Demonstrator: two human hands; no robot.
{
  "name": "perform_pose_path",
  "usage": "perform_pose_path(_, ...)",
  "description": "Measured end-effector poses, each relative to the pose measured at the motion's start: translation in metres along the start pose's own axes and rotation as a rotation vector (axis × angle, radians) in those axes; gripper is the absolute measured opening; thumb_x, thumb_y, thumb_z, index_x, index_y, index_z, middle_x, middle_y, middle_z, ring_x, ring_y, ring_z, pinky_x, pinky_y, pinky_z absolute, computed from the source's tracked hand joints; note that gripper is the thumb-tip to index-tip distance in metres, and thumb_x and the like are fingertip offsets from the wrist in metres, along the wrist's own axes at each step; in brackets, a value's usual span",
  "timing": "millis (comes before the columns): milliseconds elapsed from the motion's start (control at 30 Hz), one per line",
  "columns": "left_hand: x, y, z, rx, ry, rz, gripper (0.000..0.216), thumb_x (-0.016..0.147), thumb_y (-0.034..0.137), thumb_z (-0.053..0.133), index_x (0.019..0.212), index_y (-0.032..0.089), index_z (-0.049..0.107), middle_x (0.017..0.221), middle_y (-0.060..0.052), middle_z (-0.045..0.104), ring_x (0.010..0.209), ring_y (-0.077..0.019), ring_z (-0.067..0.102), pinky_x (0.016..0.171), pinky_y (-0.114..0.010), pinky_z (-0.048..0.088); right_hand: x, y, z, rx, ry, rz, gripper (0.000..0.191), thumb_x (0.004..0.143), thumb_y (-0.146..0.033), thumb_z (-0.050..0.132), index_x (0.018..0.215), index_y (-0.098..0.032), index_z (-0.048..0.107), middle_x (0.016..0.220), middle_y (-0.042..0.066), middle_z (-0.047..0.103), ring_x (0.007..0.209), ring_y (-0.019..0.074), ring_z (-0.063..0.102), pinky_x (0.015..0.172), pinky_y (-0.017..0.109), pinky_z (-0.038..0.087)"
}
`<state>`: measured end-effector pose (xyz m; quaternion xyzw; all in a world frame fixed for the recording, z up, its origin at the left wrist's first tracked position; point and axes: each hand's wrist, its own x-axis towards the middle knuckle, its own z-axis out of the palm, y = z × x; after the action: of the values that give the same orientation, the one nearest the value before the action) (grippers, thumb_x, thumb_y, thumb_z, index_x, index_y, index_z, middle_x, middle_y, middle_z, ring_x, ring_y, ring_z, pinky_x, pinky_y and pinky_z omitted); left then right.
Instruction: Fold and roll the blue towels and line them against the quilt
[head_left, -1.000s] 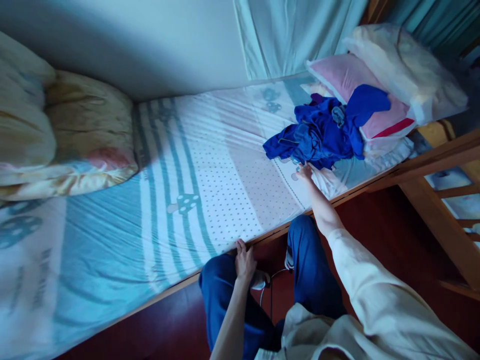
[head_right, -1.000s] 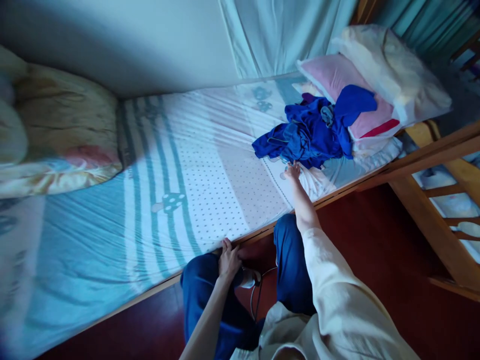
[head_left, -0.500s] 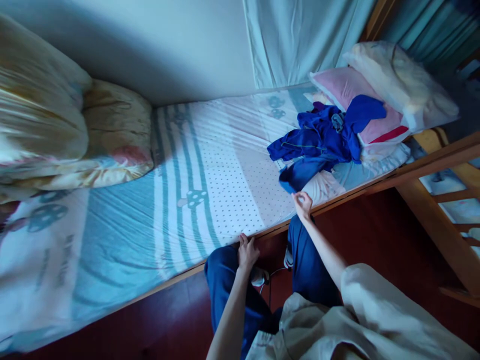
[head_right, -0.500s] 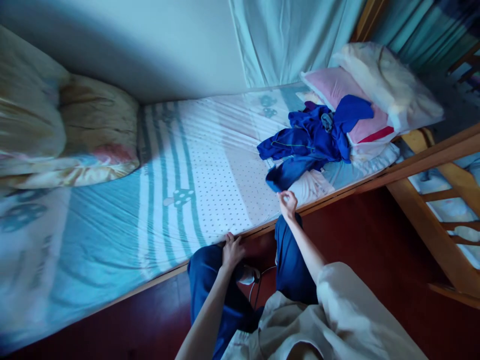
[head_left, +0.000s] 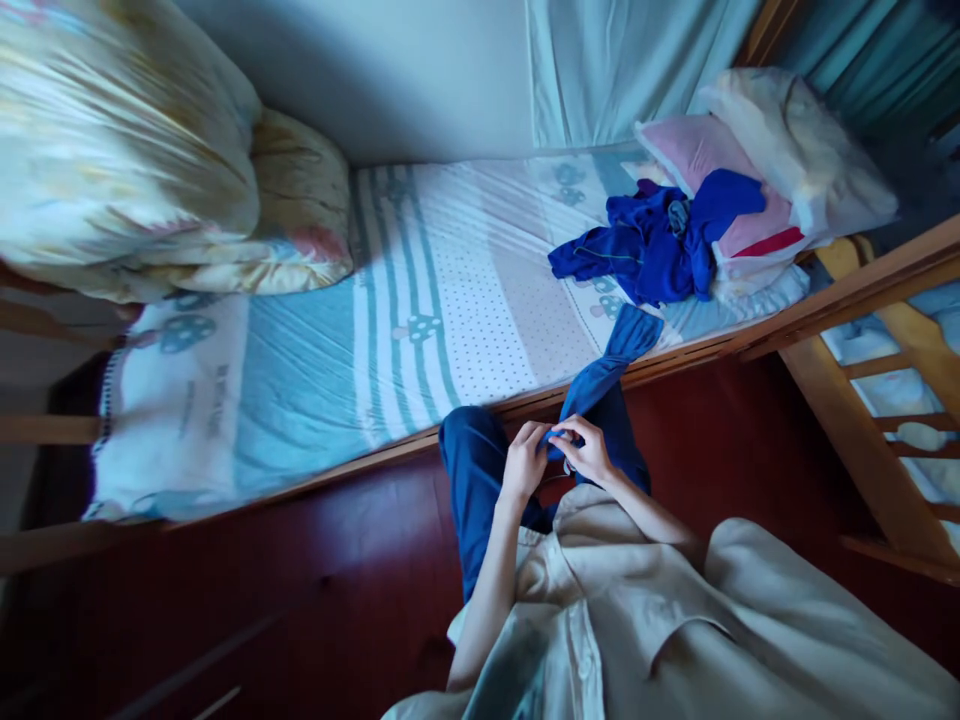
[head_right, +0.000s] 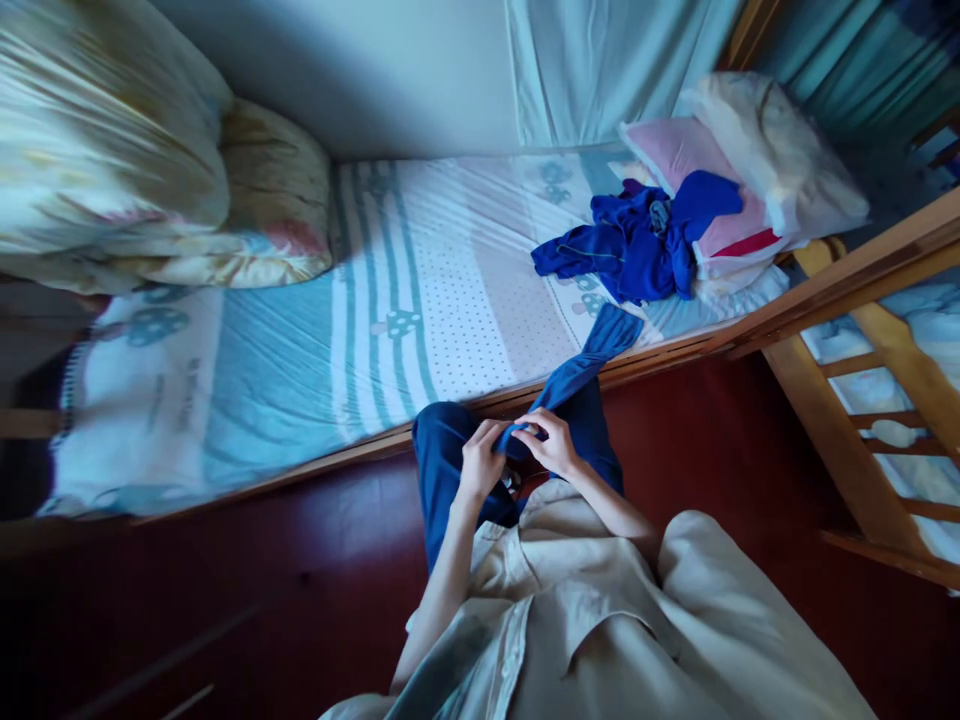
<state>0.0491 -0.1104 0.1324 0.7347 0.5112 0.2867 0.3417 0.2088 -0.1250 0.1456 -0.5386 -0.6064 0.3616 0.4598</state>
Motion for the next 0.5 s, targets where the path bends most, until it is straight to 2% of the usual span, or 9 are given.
perform_pose_path(133,-0.025,0.023,-0.043,0.015,0.250,0.069,0.047,0.079,-0.001,0.042,0.106,0.019,0.074,0.099,-0.005,0.072,0.094,-0.0169,0.070,0.087,-0.025,0.056,0.009,-0.030,-0.012,-0.018,-0.135,-0.160,0.023,0.096,-0.046,0.068,0.100,-0.025,0.075,0.086,0.004,0.069,0.071,0.0151,0.061,0.074,0.029,0.056)
perform_pose_path(200,-0.034,0.039,-0.064,0.034,0.320,0.121,0.042,0.082,0.002,0.042,0.102,0.019,0.075,0.091,-0.004,0.072,0.088,-0.0163,0.069,0.082,-0.025,0.055,0.009,-0.041,-0.013,-0.018,-0.223,-0.259,0.016,0.097,-0.039,0.068,0.103,-0.025,0.075,0.090,0.004,0.070,0.073,0.0154,0.063,0.075,0.029,0.057)
perform_pose_path(267,-0.040,0.057,-0.081,0.055,0.368,0.181,0.037,0.087,0.005,0.044,0.098,0.019,0.076,0.084,-0.004,0.070,0.081,-0.0155,0.067,0.078,-0.024,0.054,0.009,-0.047,-0.010,-0.027,-0.235,-0.334,0.011,0.098,-0.029,0.065,0.103,-0.025,0.074,0.094,0.005,0.071,0.080,0.0169,0.066,0.078,0.030,0.057)
perform_pose_path(367,-0.046,0.079,-0.098,0.069,0.493,0.229,0.033,0.090,0.007,0.044,0.094,0.019,0.076,0.078,-0.003,0.069,0.073,-0.0135,0.065,0.072,-0.023,0.051,0.013,-0.049,-0.008,-0.084,-0.082,-0.338,0.016,0.097,-0.020,0.059,0.099,-0.026,0.073,0.100,0.006,0.072,0.093,0.0188,0.068,0.086,0.034,0.057)
perform_pose_path(500,-0.052,0.098,-0.116,0.090,0.768,0.215,0.029,0.095,0.016,0.046,0.086,0.019,0.073,0.074,-0.002,0.068,0.067,-0.0135,0.063,0.068,-0.025,0.049,0.027,-0.045,-0.018,-0.192,0.132,-0.272,0.019,0.095,-0.017,0.056,0.092,-0.026,0.072,0.097,0.005,0.071,0.097,0.0206,0.066,0.092,0.037,0.055)
